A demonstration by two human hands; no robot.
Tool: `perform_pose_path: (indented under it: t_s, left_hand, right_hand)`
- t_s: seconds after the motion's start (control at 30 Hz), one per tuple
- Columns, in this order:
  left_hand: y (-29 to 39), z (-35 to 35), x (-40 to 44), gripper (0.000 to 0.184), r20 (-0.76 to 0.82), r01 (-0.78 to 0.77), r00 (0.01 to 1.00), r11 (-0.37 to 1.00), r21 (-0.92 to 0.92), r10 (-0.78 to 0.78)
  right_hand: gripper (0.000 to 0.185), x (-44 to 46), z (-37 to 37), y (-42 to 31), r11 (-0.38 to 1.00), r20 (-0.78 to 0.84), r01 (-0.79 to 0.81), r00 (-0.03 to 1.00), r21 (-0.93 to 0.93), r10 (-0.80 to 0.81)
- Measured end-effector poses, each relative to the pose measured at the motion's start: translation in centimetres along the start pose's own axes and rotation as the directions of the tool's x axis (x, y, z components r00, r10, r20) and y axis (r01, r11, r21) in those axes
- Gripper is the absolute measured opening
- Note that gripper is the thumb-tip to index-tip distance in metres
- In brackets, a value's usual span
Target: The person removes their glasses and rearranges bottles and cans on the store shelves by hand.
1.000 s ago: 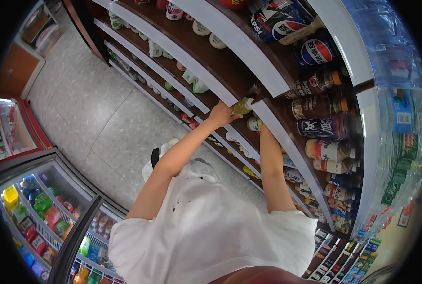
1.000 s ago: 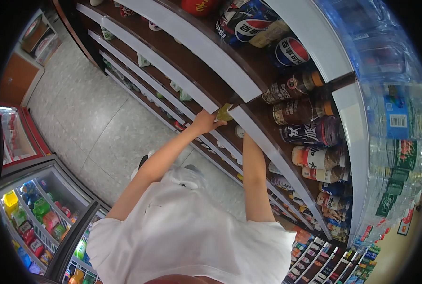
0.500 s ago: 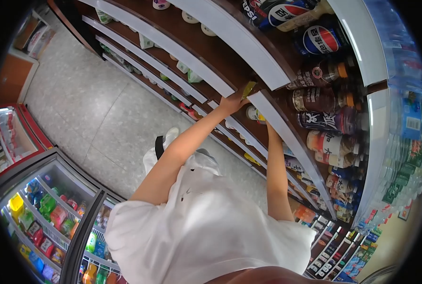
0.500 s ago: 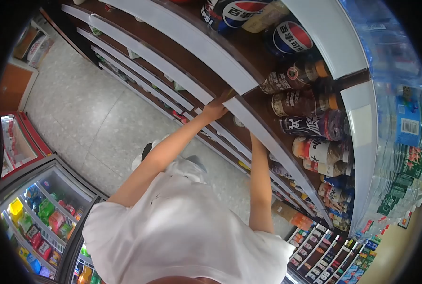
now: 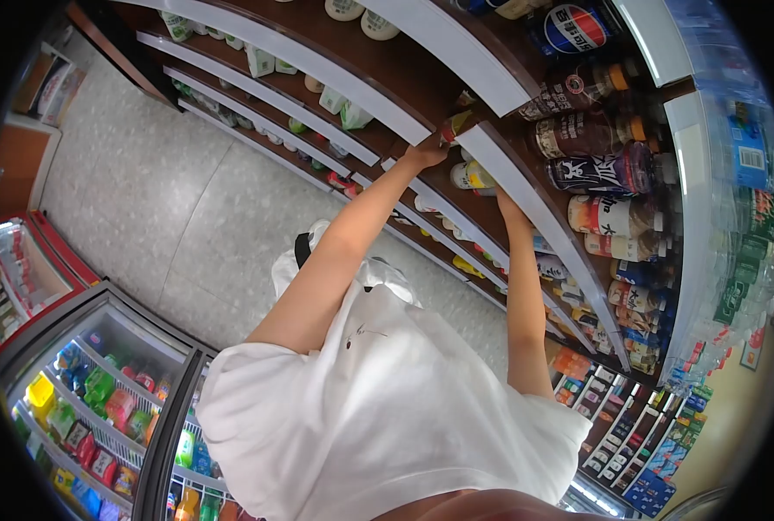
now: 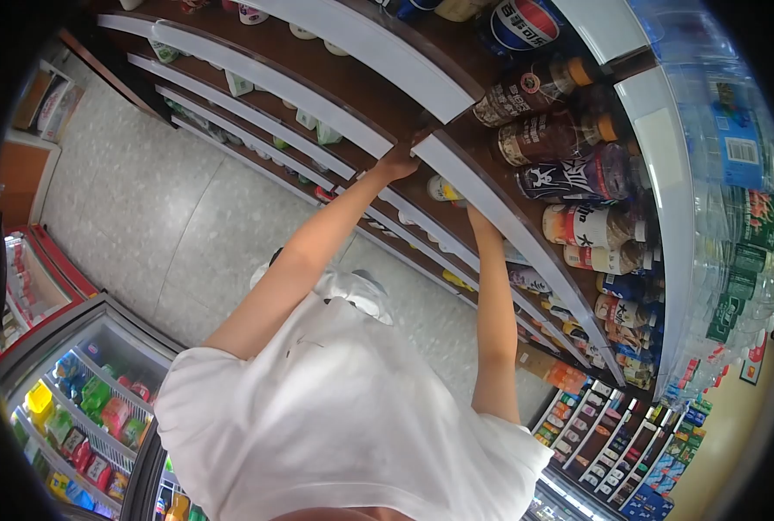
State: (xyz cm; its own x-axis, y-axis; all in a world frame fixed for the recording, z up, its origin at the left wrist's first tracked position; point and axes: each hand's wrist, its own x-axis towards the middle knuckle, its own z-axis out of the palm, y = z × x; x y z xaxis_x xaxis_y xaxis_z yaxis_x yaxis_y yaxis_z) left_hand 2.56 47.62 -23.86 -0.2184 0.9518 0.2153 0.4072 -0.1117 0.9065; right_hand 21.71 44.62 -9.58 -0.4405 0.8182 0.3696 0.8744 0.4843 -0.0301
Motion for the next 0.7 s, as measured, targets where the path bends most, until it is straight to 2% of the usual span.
perform_pose_path:
  t_s: [0.03,0.07,0.13,0.17,0.2,0.23,0.27,0.3,0.33,0.37,0.4,0.43,0.5,0.53,0.57,0.63,0.67,0.7]
  left_hand:
    - [-0.6,1.0,0.3,0.041,0.029,0.031,0.999,0.996,-0.083,-0.029]
    - [0.5,0.0,0.4,0.041,0.023,0.024,0.999,0.996,-0.089,-0.022]
    - [3.2,-3.2,-0.3,0.038,0.261,0.070,0.964,0.995,-0.071,-0.049]
    - [2.4,-2.9,-0.9,0.038,0.260,0.071,0.964,0.995,-0.073,-0.050]
    - [1.4,-2.5,-1.7,0.035,0.053,-0.063,0.996,0.993,-0.103,0.068]
    - [0.3,-2.2,-2.1,0.033,-0.157,-0.200,0.970,0.975,-0.100,0.184]
    - [0.2,-2.6,-2.8,0.022,-0.295,-0.206,0.940,0.975,-0.085,0.173]
    - [-0.3,-3.1,-3.2,0.022,-0.286,-0.206,0.942,0.976,-0.076,0.177]
    - [-1.0,-3.8,-3.8,0.022,-0.148,-0.023,0.989,0.997,-0.078,0.011]
    - [-1.7,-4.4,-4.6,0.024,-0.006,0.163,0.987,0.985,-0.052,-0.163]
    - [-1.6,-5.4,-5.0,0.027,-0.005,0.069,0.998,0.996,-0.054,-0.070]
    - [-1.3,-6.0,-5.2,0.027,0.008,0.066,0.998,0.997,-0.043,-0.066]
    - [-0.3,-6.8,-5.2,0.035,0.074,0.206,0.977,0.972,-0.117,-0.198]
    - [0.2,-7.2,-5.3,0.043,0.049,0.079,0.996,0.997,0.003,-0.079]
    - [0.5,-7.2,-5.3,0.043,0.063,0.075,0.995,0.997,0.008,-0.075]
    - [1.2,-7.0,-4.8,0.048,-0.045,-0.047,0.998,0.997,-0.054,0.044]
    - [0.9,-6.7,-4.4,0.048,-0.031,-0.052,0.998,0.997,-0.052,0.051]
    - [0.4,-6.3,-3.7,0.050,-0.050,-0.126,0.991,0.991,-0.043,0.124]
  right_hand:
    - [0.033,0.2,0.2,-0.3,0.999,-0.002,-0.034,0.999,0.038,0.034]
    - [0.033,0.6,-0.2,-1.0,0.999,-0.009,-0.029,1.000,0.032,0.029]
    - [0.041,1.3,-2.2,-3.5,0.976,0.143,-0.051,0.990,0.210,0.021]
    - [0.041,1.5,-2.6,-4.5,0.977,0.145,-0.050,0.989,0.207,0.020]
    - [0.042,1.7,-2.9,-5.4,0.980,0.137,-0.007,0.990,0.200,-0.021]
    - [0.042,1.8,-2.8,-6.1,0.980,0.126,0.036,0.990,0.197,-0.061]
    - [0.042,2.1,-2.2,-6.5,0.979,0.123,0.030,0.991,0.204,-0.056]
    - [0.042,2.5,-1.5,-6.9,0.969,0.023,0.124,0.991,0.212,-0.132]
    - [0.042,3.0,-0.7,-7.3,0.954,-0.078,0.213,0.977,0.211,-0.201]
    - [0.039,3.7,-0.4,-7.8,0.960,-0.024,0.195,0.981,0.201,-0.195]
    - [0.037,4.5,0.8,-7.8,0.971,0.048,0.239,0.970,-0.023,-0.238]
    - [0.035,4.9,1.7,-7.7,0.926,0.128,0.287,0.956,-0.244,-0.263]
    - [0.035,4.9,2.3,-7.4,0.940,0.119,0.262,0.963,-0.219,-0.241]
    - [0.035,5.3,2.5,-7.1,0.947,0.114,0.251,0.966,-0.199,-0.232]
    - [0.035,5.0,2.6,-6.8,0.955,0.111,0.238,0.969,-0.179,-0.221]
    - [0.035,4.5,2.5,-5.8,0.967,0.103,0.212,0.975,-0.140,-0.198]
    - [0.035,4.6,2.6,-5.2,0.973,0.099,0.198,0.977,-0.122,-0.187]
    - [0.034,4.8,2.6,-4.5,0.977,0.094,0.184,0.980,-0.106,-0.175]
